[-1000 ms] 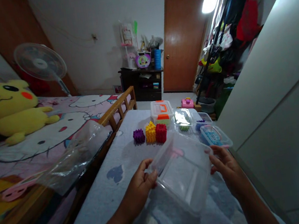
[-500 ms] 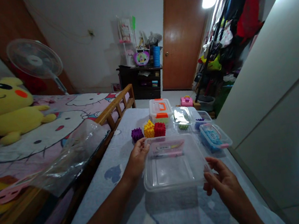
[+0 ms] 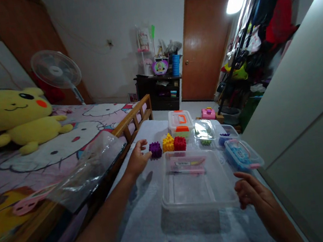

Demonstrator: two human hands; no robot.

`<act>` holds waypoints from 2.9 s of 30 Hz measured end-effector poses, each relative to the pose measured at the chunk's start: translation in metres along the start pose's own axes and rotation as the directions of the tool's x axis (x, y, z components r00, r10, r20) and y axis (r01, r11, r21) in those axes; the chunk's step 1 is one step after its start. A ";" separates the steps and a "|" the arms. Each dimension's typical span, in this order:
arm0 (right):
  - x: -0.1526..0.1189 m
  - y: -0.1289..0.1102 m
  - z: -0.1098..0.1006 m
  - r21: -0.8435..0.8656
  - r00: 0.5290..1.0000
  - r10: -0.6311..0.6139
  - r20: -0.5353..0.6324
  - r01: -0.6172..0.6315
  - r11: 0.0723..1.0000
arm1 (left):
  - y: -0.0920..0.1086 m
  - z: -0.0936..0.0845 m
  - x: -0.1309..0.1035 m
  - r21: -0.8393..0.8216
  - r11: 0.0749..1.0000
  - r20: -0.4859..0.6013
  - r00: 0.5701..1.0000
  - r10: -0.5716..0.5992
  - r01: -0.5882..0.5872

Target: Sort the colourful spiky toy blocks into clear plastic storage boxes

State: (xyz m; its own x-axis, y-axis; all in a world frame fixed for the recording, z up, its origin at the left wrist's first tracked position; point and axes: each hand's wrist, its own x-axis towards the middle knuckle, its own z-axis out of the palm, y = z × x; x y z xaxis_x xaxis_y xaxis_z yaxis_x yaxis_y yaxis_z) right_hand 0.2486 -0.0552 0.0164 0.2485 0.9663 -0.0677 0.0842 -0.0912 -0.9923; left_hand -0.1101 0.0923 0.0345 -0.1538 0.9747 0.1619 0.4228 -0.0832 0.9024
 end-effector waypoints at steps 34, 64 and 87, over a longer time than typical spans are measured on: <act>0.008 0.046 0.009 -0.343 0.993 -0.107 0.048 0.116 0.932 | -0.005 0.001 0.099 0.689 0.531 0.580 0.815 0.005 -0.493; 0.008 0.037 0.013 -0.213 0.997 -0.047 0.062 0.059 0.975 | 0.101 -0.020 0.038 0.523 0.576 0.652 0.730 0.205 -0.628; 0.011 0.021 0.012 -0.154 0.979 -0.107 0.174 0.134 0.979 | 0.112 0.124 -0.047 0.430 0.491 0.898 0.413 -0.151 -0.757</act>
State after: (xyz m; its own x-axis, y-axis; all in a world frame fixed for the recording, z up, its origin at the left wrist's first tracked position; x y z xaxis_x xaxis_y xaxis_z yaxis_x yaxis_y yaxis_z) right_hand 0.2421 -0.0433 -0.0066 0.0659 0.9976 0.0216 0.2647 0.0034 -0.9643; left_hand 0.0555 0.0627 0.0786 0.6750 0.6009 -0.4280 0.7084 -0.6900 0.1486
